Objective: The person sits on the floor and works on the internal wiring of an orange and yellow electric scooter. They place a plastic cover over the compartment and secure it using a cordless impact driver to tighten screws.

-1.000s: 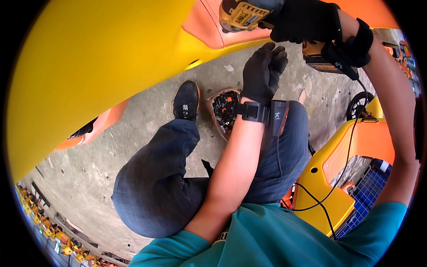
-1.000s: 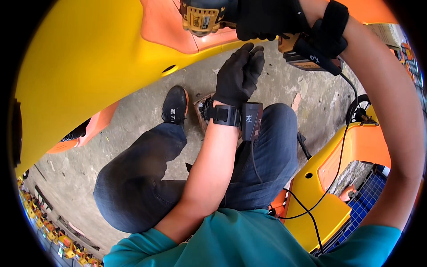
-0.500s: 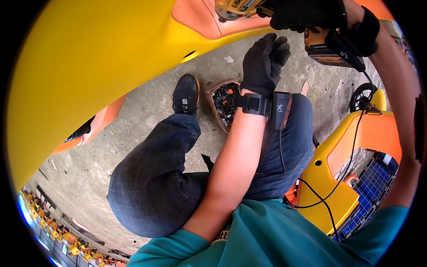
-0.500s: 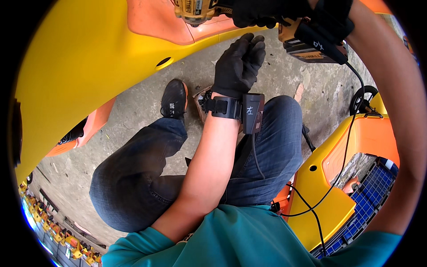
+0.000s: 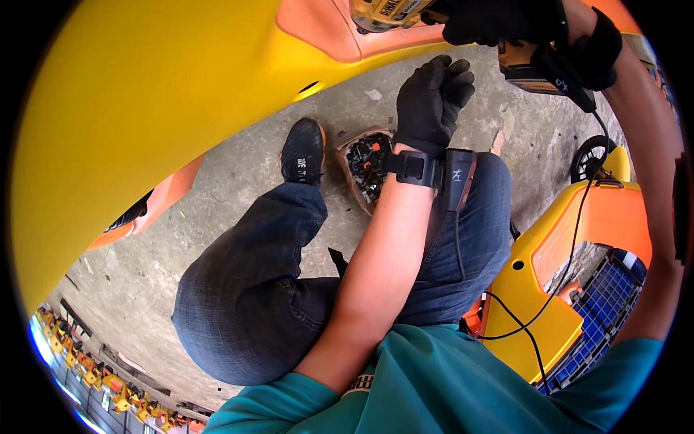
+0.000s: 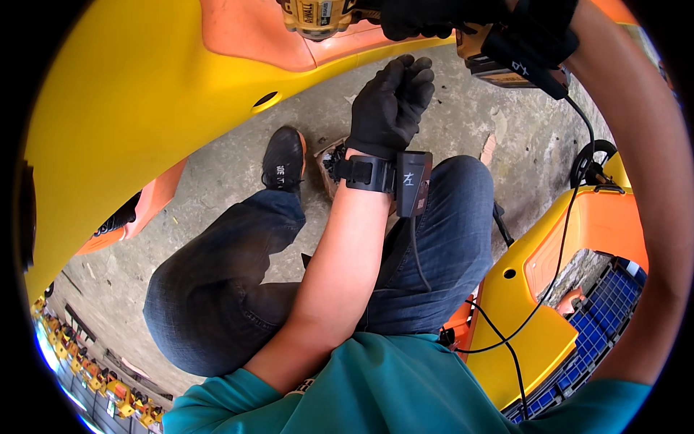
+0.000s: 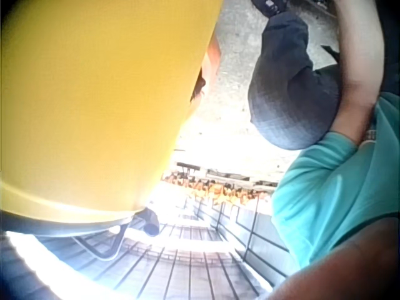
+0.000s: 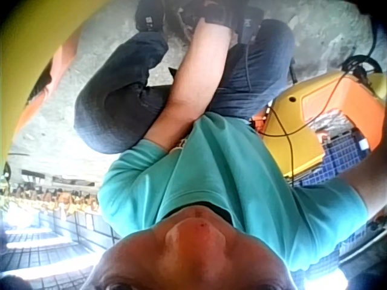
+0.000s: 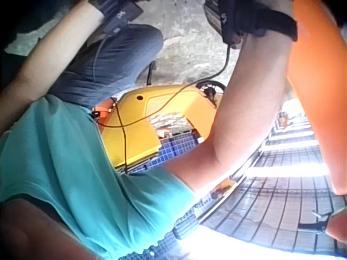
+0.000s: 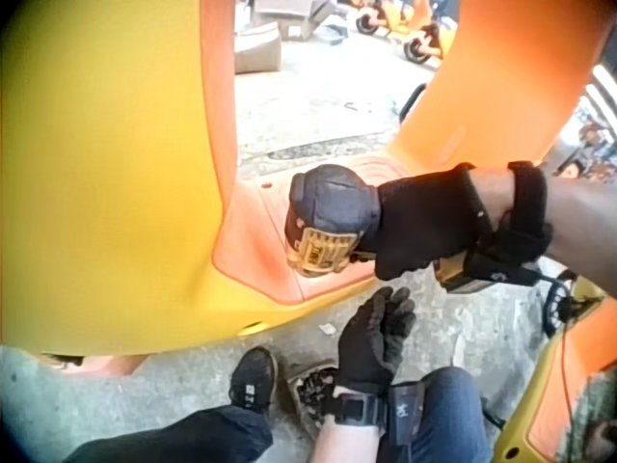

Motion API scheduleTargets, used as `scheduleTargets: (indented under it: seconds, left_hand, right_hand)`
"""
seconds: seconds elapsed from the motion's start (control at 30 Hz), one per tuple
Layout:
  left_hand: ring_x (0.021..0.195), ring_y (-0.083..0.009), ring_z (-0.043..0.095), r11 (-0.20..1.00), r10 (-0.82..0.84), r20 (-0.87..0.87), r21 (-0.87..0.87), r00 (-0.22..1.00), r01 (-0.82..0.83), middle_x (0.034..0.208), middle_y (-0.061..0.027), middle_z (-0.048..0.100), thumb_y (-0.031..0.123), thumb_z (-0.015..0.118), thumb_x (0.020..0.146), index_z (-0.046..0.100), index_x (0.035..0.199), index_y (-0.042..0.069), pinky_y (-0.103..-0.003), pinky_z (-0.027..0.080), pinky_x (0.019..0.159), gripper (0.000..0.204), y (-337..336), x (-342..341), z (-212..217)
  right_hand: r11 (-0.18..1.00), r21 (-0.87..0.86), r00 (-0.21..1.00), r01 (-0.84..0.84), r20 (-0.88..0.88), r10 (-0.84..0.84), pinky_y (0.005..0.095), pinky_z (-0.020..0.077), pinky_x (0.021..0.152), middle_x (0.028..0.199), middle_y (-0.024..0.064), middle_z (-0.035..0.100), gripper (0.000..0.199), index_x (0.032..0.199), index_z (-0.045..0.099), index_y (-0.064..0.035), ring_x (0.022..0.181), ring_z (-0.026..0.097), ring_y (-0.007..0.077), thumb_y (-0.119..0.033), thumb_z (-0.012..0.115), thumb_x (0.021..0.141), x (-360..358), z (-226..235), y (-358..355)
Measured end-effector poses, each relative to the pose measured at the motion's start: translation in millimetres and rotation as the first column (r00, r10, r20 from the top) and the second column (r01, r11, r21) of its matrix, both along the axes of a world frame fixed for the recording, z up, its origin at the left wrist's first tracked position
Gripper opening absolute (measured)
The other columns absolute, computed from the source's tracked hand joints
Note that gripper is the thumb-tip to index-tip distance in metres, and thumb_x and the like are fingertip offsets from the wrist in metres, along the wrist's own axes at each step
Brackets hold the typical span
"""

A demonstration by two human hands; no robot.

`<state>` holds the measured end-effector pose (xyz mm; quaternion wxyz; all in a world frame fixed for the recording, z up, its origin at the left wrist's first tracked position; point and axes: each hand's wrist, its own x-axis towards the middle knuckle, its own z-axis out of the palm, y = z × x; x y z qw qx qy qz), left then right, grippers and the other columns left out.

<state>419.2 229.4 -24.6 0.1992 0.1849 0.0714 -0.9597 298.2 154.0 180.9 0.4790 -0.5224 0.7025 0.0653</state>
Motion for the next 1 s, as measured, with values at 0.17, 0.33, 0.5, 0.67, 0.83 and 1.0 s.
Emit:
scheduleTargets:
  seconds: [0.17,0.33,0.5,0.67,0.83,1.0]
  left_hand:
    - [0.085,-0.0209,0.069,0.999,-0.011,0.036,-0.029,0.999,0.012,0.105,-0.0143,0.068,0.023,0.052,0.100,0.055,0.113,0.004,-0.032,0.059,0.071,0.024,-0.7,2.7,0.8]
    - [0.085,-0.0207,0.069,1.000,-0.006,0.039,-0.024,0.999,0.007,0.104,-0.0140,0.068,0.024,0.052,0.100,0.056,0.112,0.004,-0.032,0.058,0.071,0.023,-0.1,1.5,0.8]
    - [0.084,-0.0214,0.069,1.000,0.007,0.036,-0.021,0.999,-0.006,0.104,-0.0141,0.068,0.023,0.052,0.100,0.056,0.112,0.004,-0.032,0.058,0.071,0.023,-3.7,2.2,0.9]
    - [0.082,-0.0219,0.068,1.000,-0.010,0.064,0.020,0.998,0.009,0.103,-0.0143,0.068,0.023,0.052,0.100,0.056,0.114,0.004,-0.033,0.058,0.070,0.024,1.6,-1.2,5.9]
    - [0.077,-0.0210,0.067,0.981,0.150,0.250,-0.160,0.957,-0.112,0.096,-0.0122,0.068,0.022,0.053,0.099,0.057,0.114,0.004,-0.033,0.057,0.068,0.024,-13.0,6.2,24.5]
    - [0.065,-0.0184,0.065,0.757,0.574,0.421,-0.600,0.702,-0.259,0.088,-0.0124,0.068,0.018,0.049,0.098,0.057,0.111,0.002,-0.030,0.055,0.060,0.022,-41.5,16.5,53.7]
  right_hand:
    - [0.991,0.056,0.991,0.118,0.052,-0.121,0.0291,0.0476,0.062,0.077,0.0031,0.060,0.019,0.096,0.061,0.0000,0.068,0.055,0.0118,-0.007,0.068,0.079,8.4,15.5,0.5]
    - [0.999,0.025,0.998,0.047,0.037,-0.048,0.0287,0.0476,0.062,0.078,0.0032,0.061,0.020,0.096,0.061,0.0006,0.069,0.055,0.0120,-0.006,0.069,0.079,-2.3,10.3,3.0]
    - [0.993,0.069,0.995,0.093,0.024,-0.095,0.0279,0.0479,0.065,0.081,0.0030,0.062,0.025,0.102,0.061,0.0012,0.074,0.055,0.0113,-0.006,0.070,0.080,-4.8,4.9,-4.4]
    - [0.994,-0.066,0.984,0.087,0.163,-0.075,0.0271,0.0492,0.075,0.093,0.0034,0.062,0.038,0.116,0.059,0.0004,0.084,0.055,0.0111,-0.001,0.070,0.080,-13.8,-5.4,15.5]
    - [0.985,-0.172,0.954,0.011,0.297,0.041,0.0275,0.0500,0.075,0.095,0.0041,0.063,0.041,0.120,0.058,0.0002,0.084,0.054,0.0113,-0.001,0.069,0.081,-19.2,-13.0,15.9]
    - [0.993,0.019,0.986,0.117,0.119,-0.118,0.0273,0.0517,0.069,0.103,0.0071,0.065,0.044,0.128,0.056,-0.0047,0.082,0.056,0.0140,-0.005,0.067,0.085,-6.6,-8.0,8.4]
